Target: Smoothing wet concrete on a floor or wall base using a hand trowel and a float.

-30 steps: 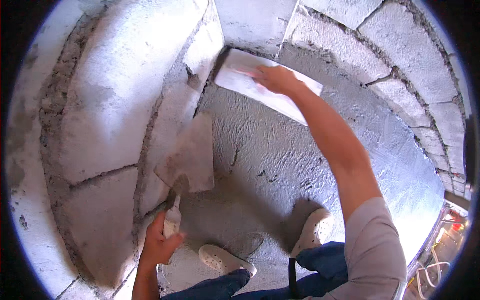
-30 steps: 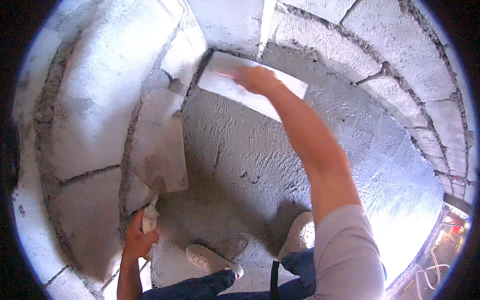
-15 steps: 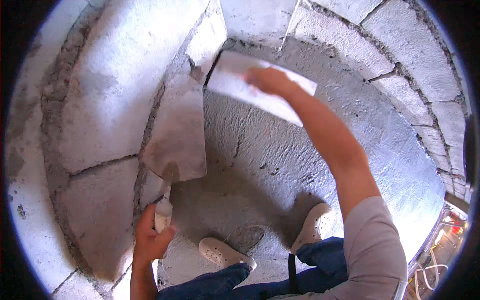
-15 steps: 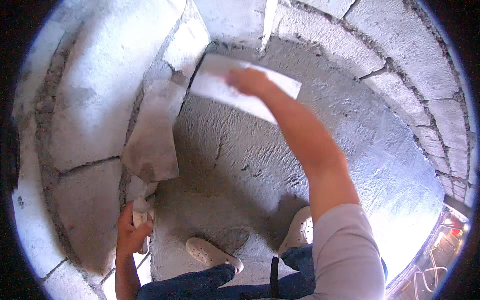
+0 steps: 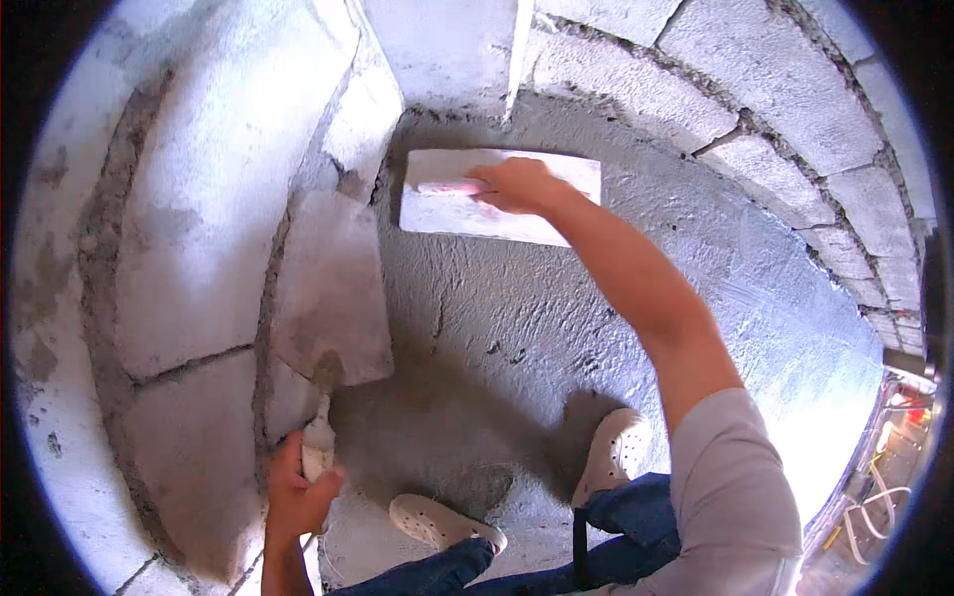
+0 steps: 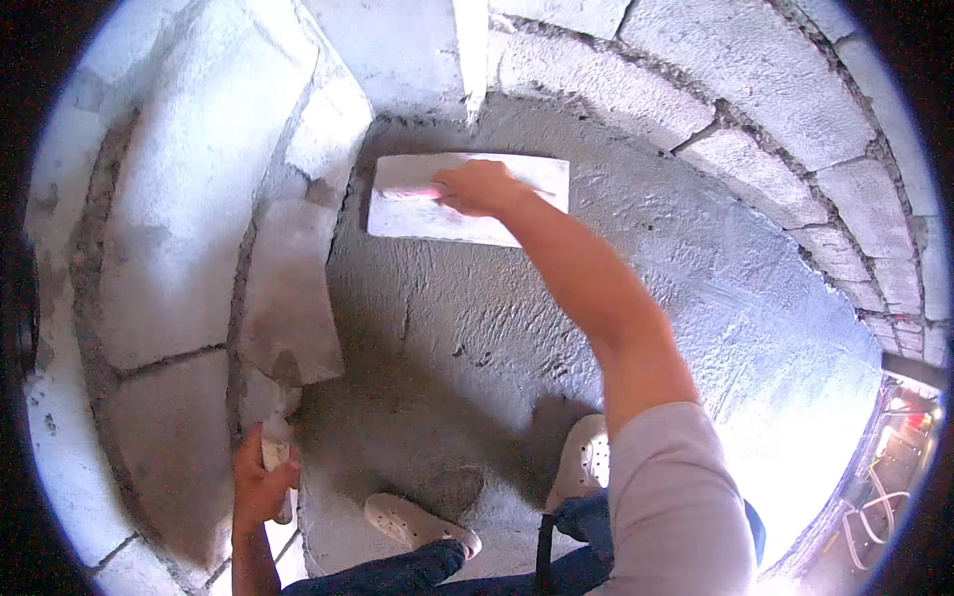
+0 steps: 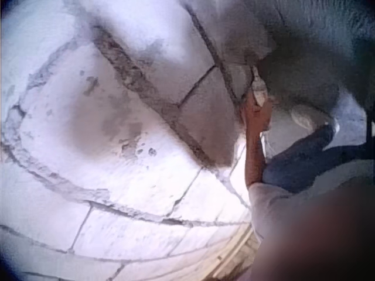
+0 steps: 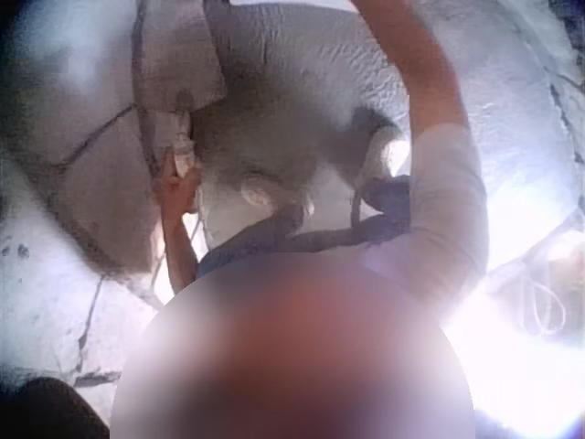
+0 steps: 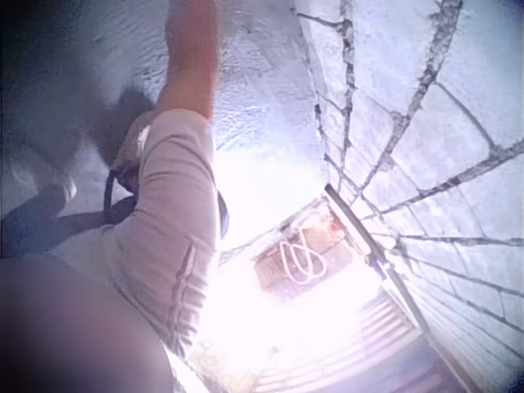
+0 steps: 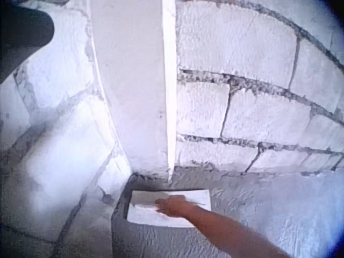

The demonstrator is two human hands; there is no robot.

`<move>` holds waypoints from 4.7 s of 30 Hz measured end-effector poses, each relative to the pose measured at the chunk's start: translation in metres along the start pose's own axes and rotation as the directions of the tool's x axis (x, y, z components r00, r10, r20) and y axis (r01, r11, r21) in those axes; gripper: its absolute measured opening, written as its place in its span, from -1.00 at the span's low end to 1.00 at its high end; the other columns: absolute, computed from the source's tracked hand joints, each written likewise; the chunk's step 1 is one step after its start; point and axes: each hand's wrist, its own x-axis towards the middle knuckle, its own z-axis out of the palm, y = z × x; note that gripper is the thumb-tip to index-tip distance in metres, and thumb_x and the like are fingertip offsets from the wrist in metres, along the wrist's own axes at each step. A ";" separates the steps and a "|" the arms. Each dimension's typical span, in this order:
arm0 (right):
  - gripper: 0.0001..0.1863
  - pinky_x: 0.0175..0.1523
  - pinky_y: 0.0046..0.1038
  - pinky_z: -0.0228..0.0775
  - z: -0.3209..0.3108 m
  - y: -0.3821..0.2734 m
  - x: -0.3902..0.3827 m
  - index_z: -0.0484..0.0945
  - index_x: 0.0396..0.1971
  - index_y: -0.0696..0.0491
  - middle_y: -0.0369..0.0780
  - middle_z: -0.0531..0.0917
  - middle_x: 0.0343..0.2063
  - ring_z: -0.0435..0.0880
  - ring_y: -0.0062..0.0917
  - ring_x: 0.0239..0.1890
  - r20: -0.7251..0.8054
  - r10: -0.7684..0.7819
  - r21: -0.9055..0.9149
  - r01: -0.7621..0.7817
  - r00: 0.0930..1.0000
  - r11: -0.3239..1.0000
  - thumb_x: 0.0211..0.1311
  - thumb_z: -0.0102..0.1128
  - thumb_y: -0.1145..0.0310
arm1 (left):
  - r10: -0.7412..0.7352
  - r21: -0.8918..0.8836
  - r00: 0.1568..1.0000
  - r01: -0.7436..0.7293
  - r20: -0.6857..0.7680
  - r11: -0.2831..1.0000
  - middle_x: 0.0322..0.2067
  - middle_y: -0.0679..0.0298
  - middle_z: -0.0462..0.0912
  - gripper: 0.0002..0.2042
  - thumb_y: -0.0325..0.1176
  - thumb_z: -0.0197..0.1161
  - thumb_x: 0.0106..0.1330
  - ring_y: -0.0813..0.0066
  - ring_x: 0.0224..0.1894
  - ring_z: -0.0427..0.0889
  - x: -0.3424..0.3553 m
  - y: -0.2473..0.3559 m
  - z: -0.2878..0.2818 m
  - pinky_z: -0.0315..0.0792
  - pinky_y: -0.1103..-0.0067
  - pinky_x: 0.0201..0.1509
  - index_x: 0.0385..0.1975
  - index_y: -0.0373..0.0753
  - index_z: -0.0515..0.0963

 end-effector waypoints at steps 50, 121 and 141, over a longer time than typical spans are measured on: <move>-0.52 -0.05 -0.13 0.40 -0.026 0.066 -0.079 0.34 0.13 -0.12 -0.06 0.63 -0.18 0.60 -0.14 -0.14 0.014 0.260 0.066 -0.261 0.965 0.963 0.25 -0.01 0.02 | 0.097 0.170 0.992 -0.110 0.086 0.979 -0.37 0.26 0.53 -0.62 -0.41 0.25 -0.01 0.53 -0.33 0.46 0.000 -0.008 -0.004 0.38 0.54 -0.20 -0.13 -0.33 0.43; -0.44 -0.01 -0.22 0.43 -0.032 0.159 -0.080 0.39 0.14 -0.23 -0.14 0.62 -0.12 0.60 -0.16 -0.09 0.116 0.226 -0.049 -0.222 0.967 0.974 0.17 0.04 -0.16 | -0.107 0.034 0.977 0.103 0.183 0.994 -0.34 0.29 0.56 -0.58 -0.46 0.23 -0.02 0.60 -0.29 0.48 0.018 -0.015 0.005 0.39 0.58 -0.16 -0.08 -0.35 0.43; -0.54 -0.13 -0.25 0.48 -0.011 0.115 -0.126 0.39 0.13 -0.29 -0.21 0.65 -0.17 0.66 -0.24 -0.30 -0.015 0.033 -0.084 -0.034 0.999 0.996 0.25 0.00 -0.05 | -0.012 0.047 0.999 0.011 0.036 0.999 -0.42 0.25 0.51 -0.64 -0.44 0.21 -0.05 0.54 -0.35 0.45 0.001 -0.033 -0.010 0.38 0.53 -0.21 -0.18 -0.34 0.42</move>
